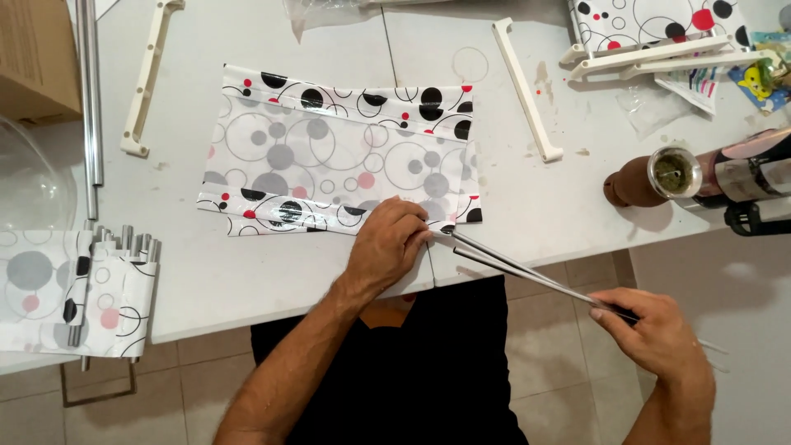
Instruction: Assembling a modular organizer shelf by inserting metal support rods into fabric sleeves.
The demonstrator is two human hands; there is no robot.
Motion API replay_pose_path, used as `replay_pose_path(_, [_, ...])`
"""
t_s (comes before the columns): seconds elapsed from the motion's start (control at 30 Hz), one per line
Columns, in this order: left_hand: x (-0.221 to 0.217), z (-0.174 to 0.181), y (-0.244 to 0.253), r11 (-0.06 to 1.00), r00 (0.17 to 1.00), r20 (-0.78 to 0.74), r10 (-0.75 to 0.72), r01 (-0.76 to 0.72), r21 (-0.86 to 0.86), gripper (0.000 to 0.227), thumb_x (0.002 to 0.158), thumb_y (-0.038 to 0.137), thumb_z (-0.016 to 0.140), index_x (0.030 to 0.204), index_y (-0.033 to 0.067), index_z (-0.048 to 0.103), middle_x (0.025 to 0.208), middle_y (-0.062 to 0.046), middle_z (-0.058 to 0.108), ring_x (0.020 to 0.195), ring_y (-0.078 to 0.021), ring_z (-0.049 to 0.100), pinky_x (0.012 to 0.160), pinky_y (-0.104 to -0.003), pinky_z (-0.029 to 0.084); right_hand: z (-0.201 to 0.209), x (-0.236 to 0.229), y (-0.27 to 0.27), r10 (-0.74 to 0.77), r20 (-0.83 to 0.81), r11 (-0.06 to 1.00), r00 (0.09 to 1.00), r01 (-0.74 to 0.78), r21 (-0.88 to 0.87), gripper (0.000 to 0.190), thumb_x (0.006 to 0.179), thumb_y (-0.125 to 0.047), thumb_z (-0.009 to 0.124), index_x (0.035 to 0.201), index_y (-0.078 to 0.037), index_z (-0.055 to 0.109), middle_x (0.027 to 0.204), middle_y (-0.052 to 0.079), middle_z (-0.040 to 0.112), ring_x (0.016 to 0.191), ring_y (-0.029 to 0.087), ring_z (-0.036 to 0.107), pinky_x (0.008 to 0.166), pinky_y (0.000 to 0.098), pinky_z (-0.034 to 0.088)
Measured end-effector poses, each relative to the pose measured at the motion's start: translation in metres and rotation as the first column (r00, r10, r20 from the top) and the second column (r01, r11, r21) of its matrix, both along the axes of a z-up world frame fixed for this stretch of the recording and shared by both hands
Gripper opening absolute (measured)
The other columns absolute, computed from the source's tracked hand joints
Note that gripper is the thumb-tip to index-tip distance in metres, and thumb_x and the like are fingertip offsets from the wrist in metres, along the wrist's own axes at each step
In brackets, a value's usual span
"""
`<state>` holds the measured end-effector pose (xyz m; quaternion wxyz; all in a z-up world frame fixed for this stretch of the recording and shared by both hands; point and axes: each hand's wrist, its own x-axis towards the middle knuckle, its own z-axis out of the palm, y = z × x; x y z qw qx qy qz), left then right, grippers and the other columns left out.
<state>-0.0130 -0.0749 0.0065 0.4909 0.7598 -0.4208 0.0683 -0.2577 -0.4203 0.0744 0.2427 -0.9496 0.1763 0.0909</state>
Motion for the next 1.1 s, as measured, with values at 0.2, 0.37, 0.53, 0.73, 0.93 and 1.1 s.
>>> replay_pose_path(0.2, [-0.001,0.001,0.000,1.000,0.999,-0.030,0.015,-0.014,0.009,0.013,0.091,0.007,0.074,0.084,0.0036,0.064,0.096,-0.010,0.069,0.091,-0.0264,0.063,0.096,-0.045,0.051,0.015,0.002,0.006,0.032,0.051,0.998,0.998,-0.029,-0.064,0.020,0.084,-0.022,0.075,0.103,-0.019,0.082,0.084,-0.006,0.082,0.069,0.013,0.069,0.070,0.0284,0.052])
replay_pose_path(0.37, [-0.001,0.008,0.002,0.999,0.998,-0.047,0.036,-0.035,0.011,0.012,0.090,0.006,0.074,0.083,0.0042,0.064,0.095,-0.010,0.069,0.091,-0.0253,0.063,0.089,-0.039,0.052,0.016,-0.002,0.006,0.061,0.112,0.990,0.992,-0.047,-0.130,0.020,0.084,-0.022,0.076,0.104,-0.019,0.081,0.094,-0.007,0.082,0.079,0.013,0.074,0.075,0.0280,0.055])
replay_pose_path(0.53, [-0.002,0.004,0.002,0.998,0.996,-0.069,0.051,-0.053,-0.020,0.015,0.091,0.009,0.074,0.081,0.0055,0.063,0.094,-0.008,0.069,0.089,-0.0246,0.062,0.085,-0.038,0.052,0.012,-0.005,0.006,0.101,0.163,0.979,0.981,-0.069,-0.192,0.022,0.083,-0.022,0.078,0.105,-0.020,0.080,0.094,-0.007,0.081,0.079,0.012,0.073,0.074,0.0279,0.054])
replay_pose_path(0.73, [-0.004,0.005,0.004,1.000,1.000,0.022,-0.002,0.002,-0.030,0.008,0.091,0.006,0.073,0.085,0.0025,0.067,0.096,-0.010,0.069,0.088,-0.0258,0.062,0.084,-0.040,0.050,0.003,-0.007,0.002,0.085,0.134,0.983,0.987,-0.062,-0.172,0.028,0.082,-0.021,0.080,0.110,-0.024,0.081,0.096,-0.004,0.080,0.083,0.015,0.072,0.078,0.0298,0.053])
replay_pose_path(0.93, [-0.009,0.003,0.009,0.982,0.988,0.123,-0.094,0.072,0.178,0.011,0.094,0.014,0.066,0.086,0.0072,0.069,0.091,-0.008,0.071,0.087,-0.0240,0.063,0.095,-0.044,0.047,-0.012,0.008,-0.011,0.133,-0.001,0.966,0.991,-0.130,-0.223,0.027,0.084,-0.027,0.075,0.111,-0.028,0.081,0.103,-0.006,0.081,0.095,0.015,0.074,0.087,0.0308,0.054])
replay_pose_path(1.1, [-0.029,0.016,0.025,0.943,0.983,0.116,-0.143,0.100,0.318,0.012,0.094,0.020,0.068,0.093,0.0116,0.076,0.101,-0.004,0.074,0.097,-0.0219,0.066,0.107,-0.046,0.042,-0.003,0.044,0.018,-0.008,-0.255,1.000,0.967,0.014,0.020,0.026,0.086,-0.022,0.077,0.111,-0.018,0.086,0.101,-0.002,0.087,0.091,0.013,0.076,0.086,0.0294,0.057])
